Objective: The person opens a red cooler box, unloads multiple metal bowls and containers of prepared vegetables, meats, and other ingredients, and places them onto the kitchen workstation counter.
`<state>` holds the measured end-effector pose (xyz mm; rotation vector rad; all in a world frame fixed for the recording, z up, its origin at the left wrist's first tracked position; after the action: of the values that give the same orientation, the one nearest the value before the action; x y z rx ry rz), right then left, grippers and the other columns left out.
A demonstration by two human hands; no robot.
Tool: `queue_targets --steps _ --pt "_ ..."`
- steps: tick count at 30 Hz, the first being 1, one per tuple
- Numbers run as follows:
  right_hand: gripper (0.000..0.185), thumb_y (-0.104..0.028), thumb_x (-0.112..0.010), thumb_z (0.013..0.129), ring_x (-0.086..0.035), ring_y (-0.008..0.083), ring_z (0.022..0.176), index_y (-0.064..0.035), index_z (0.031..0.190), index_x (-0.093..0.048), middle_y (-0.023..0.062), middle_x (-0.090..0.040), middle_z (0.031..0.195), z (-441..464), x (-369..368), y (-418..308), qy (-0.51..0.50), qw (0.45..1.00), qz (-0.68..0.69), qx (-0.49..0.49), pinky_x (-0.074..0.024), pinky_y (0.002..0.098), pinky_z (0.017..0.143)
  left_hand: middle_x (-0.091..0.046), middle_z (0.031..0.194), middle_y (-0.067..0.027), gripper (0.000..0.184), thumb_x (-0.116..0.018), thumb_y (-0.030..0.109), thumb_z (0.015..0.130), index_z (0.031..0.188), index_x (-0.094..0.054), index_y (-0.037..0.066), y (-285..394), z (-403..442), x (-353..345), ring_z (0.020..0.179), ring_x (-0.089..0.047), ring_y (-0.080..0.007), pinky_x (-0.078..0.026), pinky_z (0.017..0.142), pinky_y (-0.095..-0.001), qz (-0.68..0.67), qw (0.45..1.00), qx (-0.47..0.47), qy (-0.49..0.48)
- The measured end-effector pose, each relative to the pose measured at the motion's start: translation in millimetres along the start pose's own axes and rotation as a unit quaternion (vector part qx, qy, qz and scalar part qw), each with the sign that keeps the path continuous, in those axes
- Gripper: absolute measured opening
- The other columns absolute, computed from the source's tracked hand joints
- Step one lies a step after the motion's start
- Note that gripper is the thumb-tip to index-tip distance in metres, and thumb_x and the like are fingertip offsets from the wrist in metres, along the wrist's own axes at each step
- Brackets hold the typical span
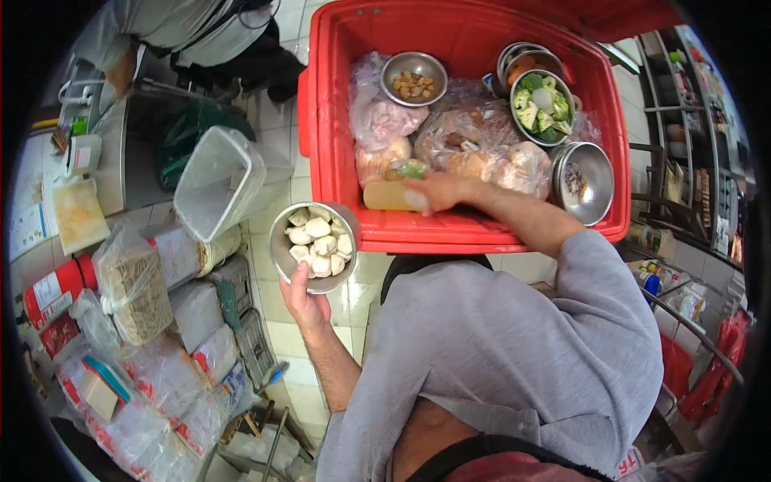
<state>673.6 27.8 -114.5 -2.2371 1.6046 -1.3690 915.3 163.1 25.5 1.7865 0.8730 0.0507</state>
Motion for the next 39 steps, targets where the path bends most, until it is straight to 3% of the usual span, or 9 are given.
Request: queue_targets --steps 4,7,9,13,17,22,28,34,39 --pt "0.085 -0.028 -0.068 0.067 -0.053 0.0389 0.095 -0.0185 0.135 -0.019 0.0257 -0.048 0.107 -1 -3 -9 0.012 0.999 -0.023 -0.023 -0.0442 0.0435 0.082 -0.043 0.124 -0.0178 0.054 -0.053 0.015 0.079 0.125 -0.034 -0.005 2 5 -3 0.113 -0.045 -0.0274 -0.037 0.095 -0.039 0.016 1.0 -0.006 -0.025" --pt "0.077 -0.028 -0.067 0.066 -0.055 0.0382 0.092 -0.0159 0.131 -0.028 0.0253 -0.051 0.104 -10 13 -15 0.032 0.999 0.002 -0.026 -0.0458 0.0437 0.079 -0.042 0.125 -0.0185 0.056 -0.052 0.014 0.079 0.127 -0.032 -0.005 4 6 -5 0.114 -0.044 -0.0273 -0.035 0.097 -0.0384 0.019 0.999 -0.016 -0.039" --pt "0.057 -0.032 -0.064 0.068 -0.059 0.0349 0.087 -0.0079 0.116 -0.047 0.0216 -0.059 0.095 -13 24 -20 0.09 0.993 0.071 -0.011 -0.0475 0.0425 0.075 -0.041 0.125 -0.0191 0.057 -0.052 0.013 0.078 0.128 -0.03 -0.006 4 5 -5 0.115 -0.043 -0.0275 -0.033 0.098 -0.0377 0.018 0.999 -0.013 -0.038" --pt "0.044 -0.036 -0.061 0.068 -0.061 0.0315 0.082 -0.0056 0.099 -0.059 0.0175 -0.063 0.087 -32 81 -28 0.13 0.99 0.017 -0.049 -0.0486 0.0406 0.074 -0.041 0.125 -0.0189 0.057 -0.052 0.013 0.078 0.128 -0.03 -0.006 2 5 -1 0.114 -0.044 -0.0272 -0.033 0.097 -0.0375 0.016 0.999 -0.001 -0.037" --pt "0.046 -0.04 -0.06 0.067 -0.062 0.0273 0.084 -0.0113 0.103 -0.059 0.012 -0.064 0.09 -73 157 -9 0.208 0.973 -0.006 -0.101 -0.0491 0.0378 0.077 -0.043 0.122 -0.0185 0.055 -0.053 0.013 0.078 0.126 -0.032 -0.006 1 6 0 0.112 -0.046 -0.0267 -0.035 0.095 -0.0372 0.015 1.0 -0.003 -0.025" --pt "0.042 -0.038 -0.06 0.067 -0.061 0.0289 0.087 -0.0116 0.1 -0.06 0.0134 -0.064 0.09 -92 220 49 0.326 0.927 -0.081 -0.169 -0.0481 0.0399 0.076 -0.045 0.12 -0.0188 0.054 -0.053 0.015 0.078 0.124 -0.034 -0.006 -1 6 0 0.11 -0.047 -0.0267 -0.037 0.094 -0.0372 0.018 1.0 0.002 0.001" --pt "0.049 -0.036 -0.06 0.065 -0.057 0.0305 0.096 -0.0115 0.107 -0.057 0.0153 -0.06 0.101 -23 222 143 0.297 0.913 -0.161 -0.228 -0.0464 0.0423 0.08 -0.044 0.122 -0.0177 0.055 -0.053 0.016 0.078 0.125 -0.034 -0.005 -7 1 -3 0.111 -0.046 -0.0272 -0.038 0.094 -0.0381 0.022 0.999 -0.024 0.041" --pt "0.045 -0.025 -0.062 0.064 -0.053 0.0314 0.104 -0.0084 0.105 -0.059 0.0177 -0.056 0.11 64 188 248 0.117 0.962 -0.12 -0.217 -0.0454 0.0404 0.085 -0.044 0.123 -0.0177 0.056 -0.053 0.017 0.078 0.126 -0.033 -0.005 -12 -4 -6 0.112 -0.046 -0.0274 -0.039 0.094 -0.0399 0.007 0.997 -0.032 0.069" --pt "0.032 -0.012 -0.059 0.071 -0.055 0.0343 0.101 -0.0016 0.101 -0.058 0.0216 -0.058 0.104 67 189 219 0.284 0.92 -0.093 -0.253 -0.0449 0.0424 0.087 -0.046 0.124 -0.0127 0.052 -0.05 0.022 0.08 0.126 -0.037 0.002 -19 -5 1 0.111 -0.048 -0.0261 -0.042 0.09 -0.0453 0.004 0.996 -0.039 0.074"
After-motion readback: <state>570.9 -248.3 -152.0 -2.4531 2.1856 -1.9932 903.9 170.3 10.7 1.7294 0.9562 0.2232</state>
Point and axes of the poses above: each hand's wrist, its own z-axis towards the middle knuckle, its own x-axis out of the back of the hand, y = z × x, the point moved 4 cm from there along z, towards the middle knuckle
